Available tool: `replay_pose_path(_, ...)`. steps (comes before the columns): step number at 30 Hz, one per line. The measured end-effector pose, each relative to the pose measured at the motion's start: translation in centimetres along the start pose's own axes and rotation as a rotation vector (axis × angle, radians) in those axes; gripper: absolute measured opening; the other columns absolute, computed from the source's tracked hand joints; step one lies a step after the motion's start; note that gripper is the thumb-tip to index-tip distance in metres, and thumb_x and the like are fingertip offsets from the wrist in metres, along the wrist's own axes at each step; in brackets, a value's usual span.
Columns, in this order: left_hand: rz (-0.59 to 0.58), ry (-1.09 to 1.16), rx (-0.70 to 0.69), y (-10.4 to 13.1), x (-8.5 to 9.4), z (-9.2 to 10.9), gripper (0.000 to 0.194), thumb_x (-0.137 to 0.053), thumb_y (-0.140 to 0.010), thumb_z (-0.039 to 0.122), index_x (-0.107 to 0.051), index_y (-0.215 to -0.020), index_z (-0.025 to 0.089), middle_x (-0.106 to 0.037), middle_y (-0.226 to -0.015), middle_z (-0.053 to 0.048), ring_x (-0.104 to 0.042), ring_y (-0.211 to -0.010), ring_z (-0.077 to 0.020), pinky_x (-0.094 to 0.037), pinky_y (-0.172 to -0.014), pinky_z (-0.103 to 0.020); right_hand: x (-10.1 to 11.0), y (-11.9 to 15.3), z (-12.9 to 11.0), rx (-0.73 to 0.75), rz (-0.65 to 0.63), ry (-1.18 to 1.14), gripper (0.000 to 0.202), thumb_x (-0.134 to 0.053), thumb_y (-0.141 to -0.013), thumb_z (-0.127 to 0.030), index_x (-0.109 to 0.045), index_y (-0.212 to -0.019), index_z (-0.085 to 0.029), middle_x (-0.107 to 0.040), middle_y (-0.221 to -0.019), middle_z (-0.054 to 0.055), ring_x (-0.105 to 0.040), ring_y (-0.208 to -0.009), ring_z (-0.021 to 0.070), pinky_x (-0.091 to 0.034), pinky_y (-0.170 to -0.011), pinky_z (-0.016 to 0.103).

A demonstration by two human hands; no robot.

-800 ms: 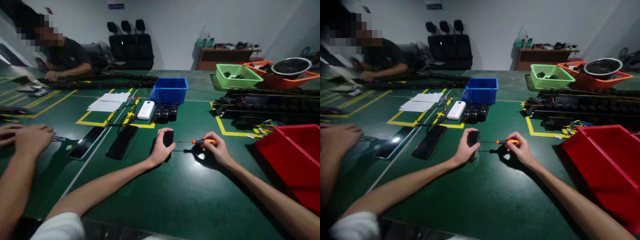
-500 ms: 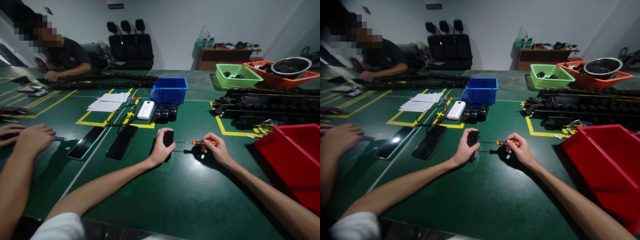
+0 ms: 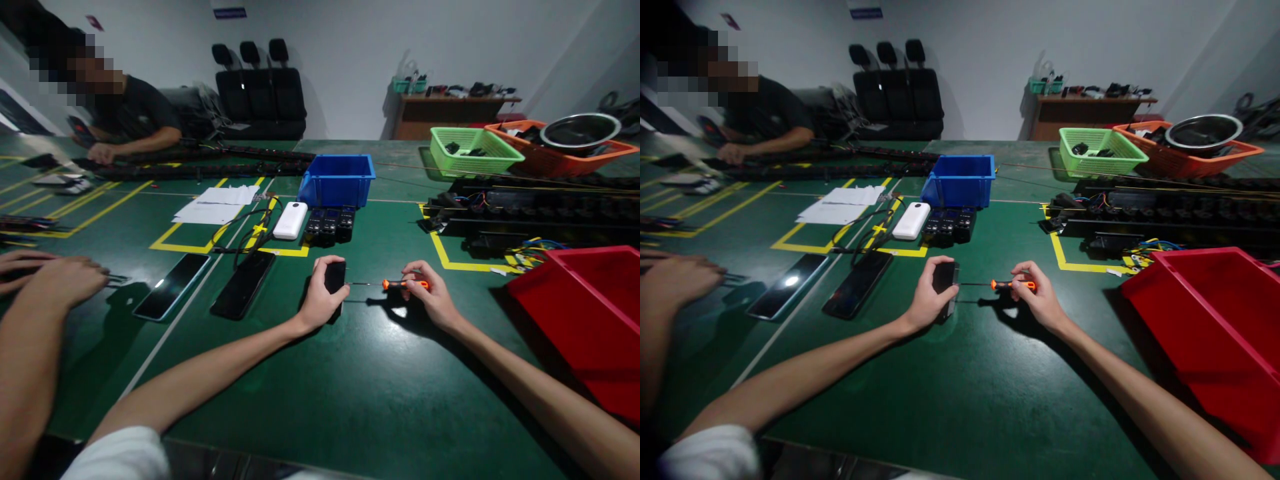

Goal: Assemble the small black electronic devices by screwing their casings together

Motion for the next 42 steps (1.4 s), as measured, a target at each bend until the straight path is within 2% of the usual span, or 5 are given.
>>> replay_pose_path(5, 0.004, 0.000, 0.003, -0.05, -0.03, -0.06, 0.047, -0.065, -0.074, 0.015, -0.050, -0.118, 0.023, -0.053, -0.115, -0.006, -0.054, -0.108, -0.0217, -0.043, -0.097, -0.037, 0.23, 0.05, 0.20, 0.070, 0.012, 0.020, 0.030, -0.066, -0.083, -0.036, -0.048, -0.103, -0.023, -0.059, -0.084, -0.001, -0.057, -0.072, 0.0141, -0.044, -0.067, 0.027)
replay_pose_path(11, -0.008, -0.002, 0.004, -0.02, -0.01, 0.10, 0.047, -0.065, -0.074, 0.015, -0.051, -0.118, 0.024, -0.053, -0.115, -0.006, -0.054, -0.109, -0.0221, -0.043, -0.097, -0.037, -0.17, 0.07, -0.07, 0.021, -0.005, -0.025, 0.020, -0.058, -0.090, -0.038, -0.047, -0.095, -0.023, -0.055, -0.058, -0.006, -0.051, -0.054, 0.0128, -0.039, -0.056, 0.025)
replay_pose_path(22, -0.006, 0.004, 0.009, 0.01, 0.05, 0.24, 0.046, -0.065, -0.074, 0.016, -0.051, -0.117, 0.024, -0.054, -0.114, -0.005, -0.054, -0.108, -0.0218, -0.043, -0.096, -0.037, -0.51, -0.26, -0.37, -0.115, 0.073, 0.039, 0.032, -0.049, -0.092, -0.052, -0.052, -0.084, -0.021, -0.050, -0.052, -0.005, -0.047, -0.044, 0.0119, -0.035, -0.046, 0.024)
replay_pose_path(31, 0.012, 0.024, 0.022, -0.17, 0.00, -0.08, 0.046, -0.064, -0.074, 0.014, -0.051, -0.118, 0.024, -0.053, -0.115, -0.005, -0.054, -0.108, -0.0215, -0.043, -0.097, -0.037, 0.16, 0.02, 0.07, 0.027, 0.003, 0.065, 0.033, -0.066, -0.082, -0.040, -0.047, -0.104, -0.024, -0.059, -0.085, 0.000, -0.058, -0.070, 0.0157, -0.044, -0.062, 0.028)
replay_pose_path(42, -0.010, -0.002, 0.009, -0.12, -0.01, -0.02, 0.046, -0.064, -0.075, 0.016, -0.050, -0.119, 0.024, -0.053, -0.114, -0.006, -0.053, -0.109, -0.0215, -0.042, -0.098, -0.038, -0.55, 0.14, -0.40, -0.018, 0.012, 0.017, 0.027, -0.057, -0.089, -0.046, -0.046, -0.083, -0.021, -0.051, -0.051, -0.007, -0.046, -0.043, 0.0101, -0.035, -0.047, 0.023)
Point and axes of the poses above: each hand's wrist, its own y-axis away from the middle knuckle, its own x-axis out of the back of the hand, z = x × y, the point moved 1 cm from there along -y, towards the middle knuckle
